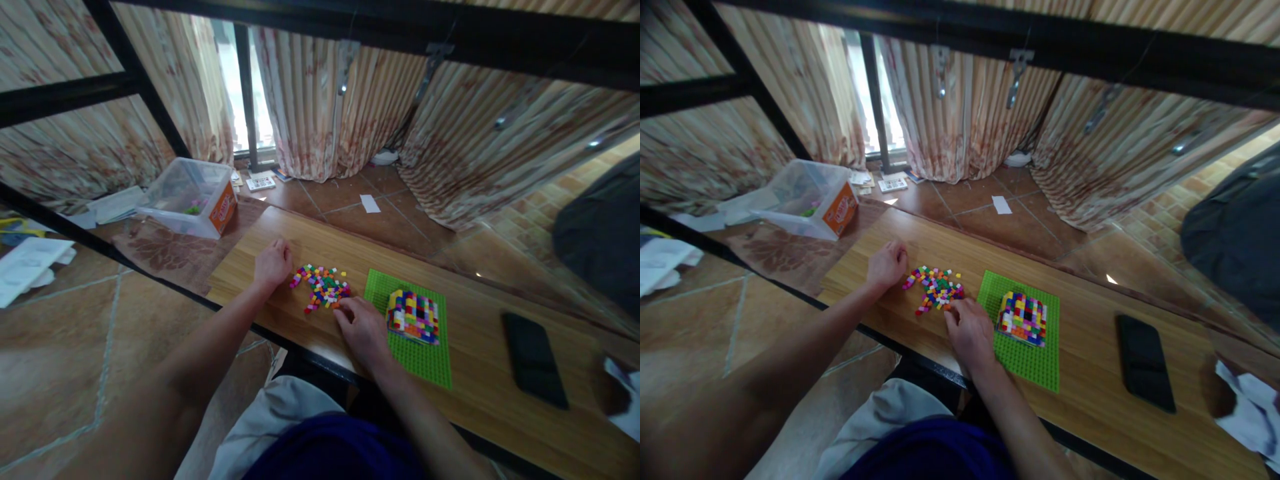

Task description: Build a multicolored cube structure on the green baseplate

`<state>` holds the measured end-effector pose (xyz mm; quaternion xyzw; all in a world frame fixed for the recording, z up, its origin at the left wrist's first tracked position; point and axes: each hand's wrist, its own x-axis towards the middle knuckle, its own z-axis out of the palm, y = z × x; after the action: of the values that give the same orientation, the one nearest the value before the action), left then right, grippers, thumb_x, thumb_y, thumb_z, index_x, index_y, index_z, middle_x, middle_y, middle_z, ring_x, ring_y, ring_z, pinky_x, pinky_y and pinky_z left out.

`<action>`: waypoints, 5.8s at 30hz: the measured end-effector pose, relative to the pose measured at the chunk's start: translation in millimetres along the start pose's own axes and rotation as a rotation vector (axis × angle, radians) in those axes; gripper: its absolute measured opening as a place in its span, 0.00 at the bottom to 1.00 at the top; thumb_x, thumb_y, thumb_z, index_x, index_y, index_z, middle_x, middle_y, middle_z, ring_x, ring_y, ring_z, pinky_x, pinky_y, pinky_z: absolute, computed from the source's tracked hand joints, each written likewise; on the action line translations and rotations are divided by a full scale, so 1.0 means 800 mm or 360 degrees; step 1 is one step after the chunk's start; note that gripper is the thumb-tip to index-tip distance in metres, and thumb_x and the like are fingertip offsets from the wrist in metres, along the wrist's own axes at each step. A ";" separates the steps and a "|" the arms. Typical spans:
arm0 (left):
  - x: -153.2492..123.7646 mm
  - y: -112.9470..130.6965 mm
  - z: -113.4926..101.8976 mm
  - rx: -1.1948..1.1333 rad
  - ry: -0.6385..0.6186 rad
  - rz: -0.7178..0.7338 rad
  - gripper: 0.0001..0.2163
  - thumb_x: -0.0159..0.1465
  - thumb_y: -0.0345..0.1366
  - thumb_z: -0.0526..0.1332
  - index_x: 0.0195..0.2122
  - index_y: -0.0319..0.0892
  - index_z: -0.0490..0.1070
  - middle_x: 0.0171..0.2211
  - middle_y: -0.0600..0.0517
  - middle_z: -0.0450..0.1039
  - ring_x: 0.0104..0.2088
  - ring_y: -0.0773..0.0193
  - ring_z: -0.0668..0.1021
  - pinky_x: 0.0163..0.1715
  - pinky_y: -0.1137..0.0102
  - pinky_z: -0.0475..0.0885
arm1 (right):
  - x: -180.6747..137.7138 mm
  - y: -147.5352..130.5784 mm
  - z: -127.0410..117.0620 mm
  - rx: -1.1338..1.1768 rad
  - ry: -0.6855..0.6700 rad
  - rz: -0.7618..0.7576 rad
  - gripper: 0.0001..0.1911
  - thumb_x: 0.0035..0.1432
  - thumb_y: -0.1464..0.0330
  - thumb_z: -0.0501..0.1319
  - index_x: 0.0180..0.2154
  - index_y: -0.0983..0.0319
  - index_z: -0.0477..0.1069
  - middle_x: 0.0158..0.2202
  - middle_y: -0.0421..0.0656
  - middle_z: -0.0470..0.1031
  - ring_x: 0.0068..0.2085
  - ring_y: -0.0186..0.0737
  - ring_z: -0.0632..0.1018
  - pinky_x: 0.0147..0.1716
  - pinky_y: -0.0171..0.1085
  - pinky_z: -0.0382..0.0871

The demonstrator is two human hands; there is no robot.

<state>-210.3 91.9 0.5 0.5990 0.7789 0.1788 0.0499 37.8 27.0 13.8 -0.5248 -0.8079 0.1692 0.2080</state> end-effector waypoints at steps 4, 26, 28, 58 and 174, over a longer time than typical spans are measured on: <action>-0.001 0.000 0.000 0.0014 0.0019 0.0018 0.11 0.69 0.34 0.49 0.43 0.43 0.71 0.43 0.46 0.75 0.43 0.56 0.78 0.38 0.66 0.68 | -0.001 -0.010 0.012 -0.0114 0.0084 -0.0001 0.09 0.61 0.62 0.60 0.35 0.60 0.75 0.35 0.46 0.77 0.40 0.45 0.75 0.42 0.41 0.65; 0.000 0.000 0.000 0.0017 0.0004 -0.0005 0.11 0.69 0.35 0.49 0.43 0.44 0.70 0.44 0.46 0.76 0.42 0.56 0.78 0.37 0.66 0.67 | 0.004 0.009 0.011 0.0060 0.0021 -0.0022 0.09 0.63 0.68 0.57 0.35 0.58 0.76 0.37 0.46 0.76 0.40 0.44 0.74 0.43 0.40 0.67; 0.000 0.000 0.000 0.0018 -0.0001 -0.0013 0.11 0.69 0.35 0.49 0.43 0.44 0.70 0.44 0.46 0.76 0.42 0.57 0.78 0.37 0.66 0.68 | 0.004 0.010 0.011 0.0040 0.0021 -0.0047 0.09 0.64 0.67 0.57 0.33 0.58 0.76 0.36 0.45 0.76 0.40 0.44 0.75 0.42 0.40 0.66; 0.003 -0.002 0.003 0.0012 0.0040 0.0013 0.10 0.68 0.35 0.50 0.41 0.44 0.71 0.43 0.47 0.76 0.42 0.56 0.78 0.35 0.67 0.67 | 0.038 0.105 -0.132 -0.0204 -0.0030 0.0013 0.12 0.61 0.66 0.55 0.35 0.59 0.78 0.38 0.45 0.80 0.42 0.43 0.78 0.46 0.40 0.69; 0.001 0.001 -0.001 -0.0014 0.0006 0.0014 0.09 0.68 0.34 0.51 0.42 0.43 0.70 0.44 0.46 0.75 0.43 0.57 0.77 0.36 0.67 0.66 | 0.073 0.094 -0.144 -0.0647 -0.0450 -0.0368 0.18 0.56 0.75 0.52 0.45 0.64 0.76 0.43 0.51 0.80 0.45 0.46 0.78 0.48 0.44 0.70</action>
<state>-210.1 93.1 1.9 0.6018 0.7756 0.1836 0.0502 134.0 116.6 85.2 -0.4313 -0.9008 0.0503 0.0015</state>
